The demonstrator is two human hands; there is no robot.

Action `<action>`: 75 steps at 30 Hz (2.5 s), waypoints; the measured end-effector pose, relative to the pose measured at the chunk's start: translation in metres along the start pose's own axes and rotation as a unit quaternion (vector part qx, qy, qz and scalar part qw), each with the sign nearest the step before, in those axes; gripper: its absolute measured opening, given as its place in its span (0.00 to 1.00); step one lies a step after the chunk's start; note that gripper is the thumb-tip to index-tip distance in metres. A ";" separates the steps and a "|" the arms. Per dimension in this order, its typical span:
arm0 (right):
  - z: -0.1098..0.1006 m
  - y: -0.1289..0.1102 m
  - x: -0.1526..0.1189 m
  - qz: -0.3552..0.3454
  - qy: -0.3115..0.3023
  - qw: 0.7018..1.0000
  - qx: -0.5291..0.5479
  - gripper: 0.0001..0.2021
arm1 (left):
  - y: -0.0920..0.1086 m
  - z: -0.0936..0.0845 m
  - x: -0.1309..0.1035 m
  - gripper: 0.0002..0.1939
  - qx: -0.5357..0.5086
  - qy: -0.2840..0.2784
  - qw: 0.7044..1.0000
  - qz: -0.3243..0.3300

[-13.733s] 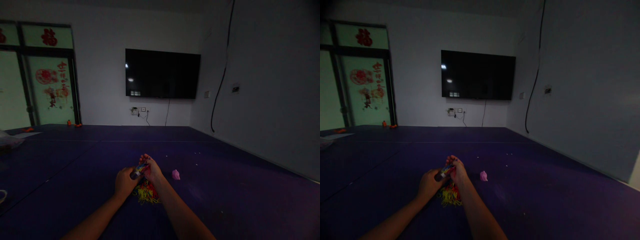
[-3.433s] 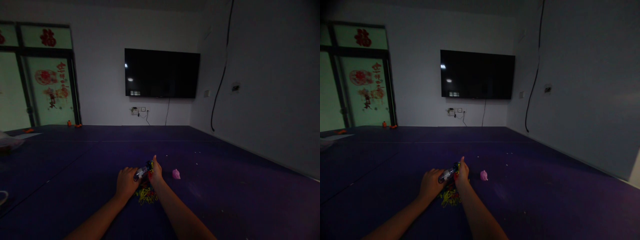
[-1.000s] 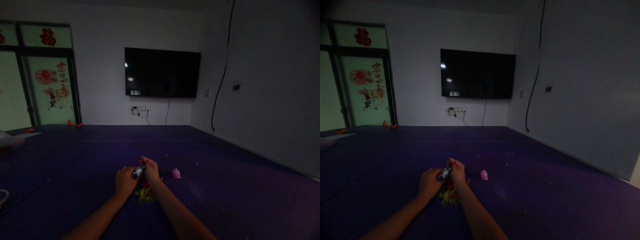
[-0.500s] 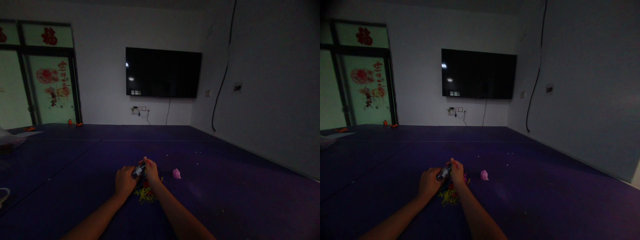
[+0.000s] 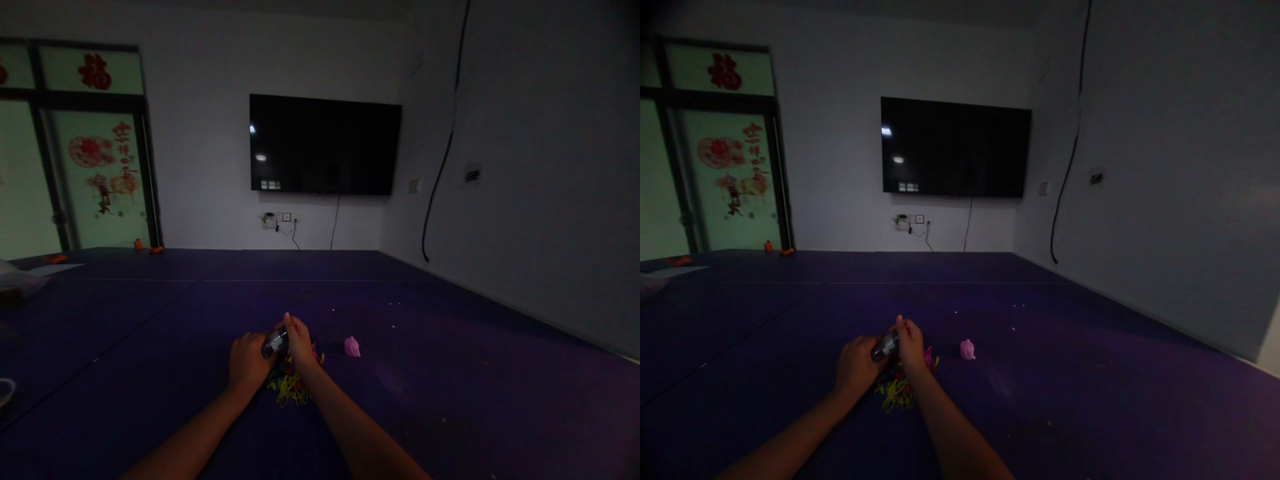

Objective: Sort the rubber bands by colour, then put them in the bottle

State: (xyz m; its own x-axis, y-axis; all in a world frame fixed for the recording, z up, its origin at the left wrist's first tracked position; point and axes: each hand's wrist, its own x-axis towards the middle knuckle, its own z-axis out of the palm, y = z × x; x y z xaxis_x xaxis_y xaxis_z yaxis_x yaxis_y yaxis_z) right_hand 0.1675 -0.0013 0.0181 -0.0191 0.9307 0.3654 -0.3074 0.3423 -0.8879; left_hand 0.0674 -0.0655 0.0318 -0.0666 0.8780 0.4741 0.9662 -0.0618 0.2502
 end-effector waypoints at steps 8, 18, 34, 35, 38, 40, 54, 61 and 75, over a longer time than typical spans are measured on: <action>-0.001 -0.001 -0.003 -0.008 -0.019 1.000 -0.013 0.19 | -0.002 0.002 0.001 0.15 -0.005 -0.003 1.000 0.007; 0.000 0.001 0.000 0.017 0.009 0.999 0.036 0.17 | 0.001 -0.003 0.000 0.12 0.002 -0.006 1.000 0.001; -0.004 0.004 0.005 0.088 -0.008 0.976 0.200 0.26 | 0.003 -0.005 0.001 0.11 0.001 -0.009 1.000 0.003; -0.005 0.004 0.006 0.095 -0.014 0.974 0.206 0.26 | 0.004 -0.005 0.001 0.11 0.004 -0.012 1.000 0.001; -0.007 0.003 0.007 0.123 -0.039 0.967 0.220 0.27 | 0.004 -0.006 0.001 0.10 0.009 -0.016 1.000 -0.006; -0.008 0.002 0.008 0.138 -0.057 0.963 0.225 0.28 | 0.004 -0.005 0.001 0.09 0.011 -0.010 1.000 -0.001; -0.011 -0.002 0.005 0.183 -0.092 0.945 0.256 0.25 | 0.002 0.000 0.000 0.09 0.005 0.016 1.000 0.026; -0.007 -0.004 0.003 0.198 -0.056 0.928 0.311 0.12 | 0.000 0.003 0.002 0.09 -0.001 0.021 1.000 0.018; -0.005 -0.012 0.003 0.222 -0.037 0.905 0.362 0.20 | 0.000 0.004 0.002 0.09 -0.002 0.022 1.000 0.021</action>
State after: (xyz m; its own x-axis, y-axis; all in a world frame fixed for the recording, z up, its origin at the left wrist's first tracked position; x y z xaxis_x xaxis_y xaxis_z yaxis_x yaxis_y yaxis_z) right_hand 0.1757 -0.0023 0.0285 -0.3484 0.9354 0.0599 -0.7962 -0.2616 -0.5455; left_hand 0.0679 -0.0615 0.0290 -0.0377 0.8532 0.5202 0.9673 -0.0995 0.2332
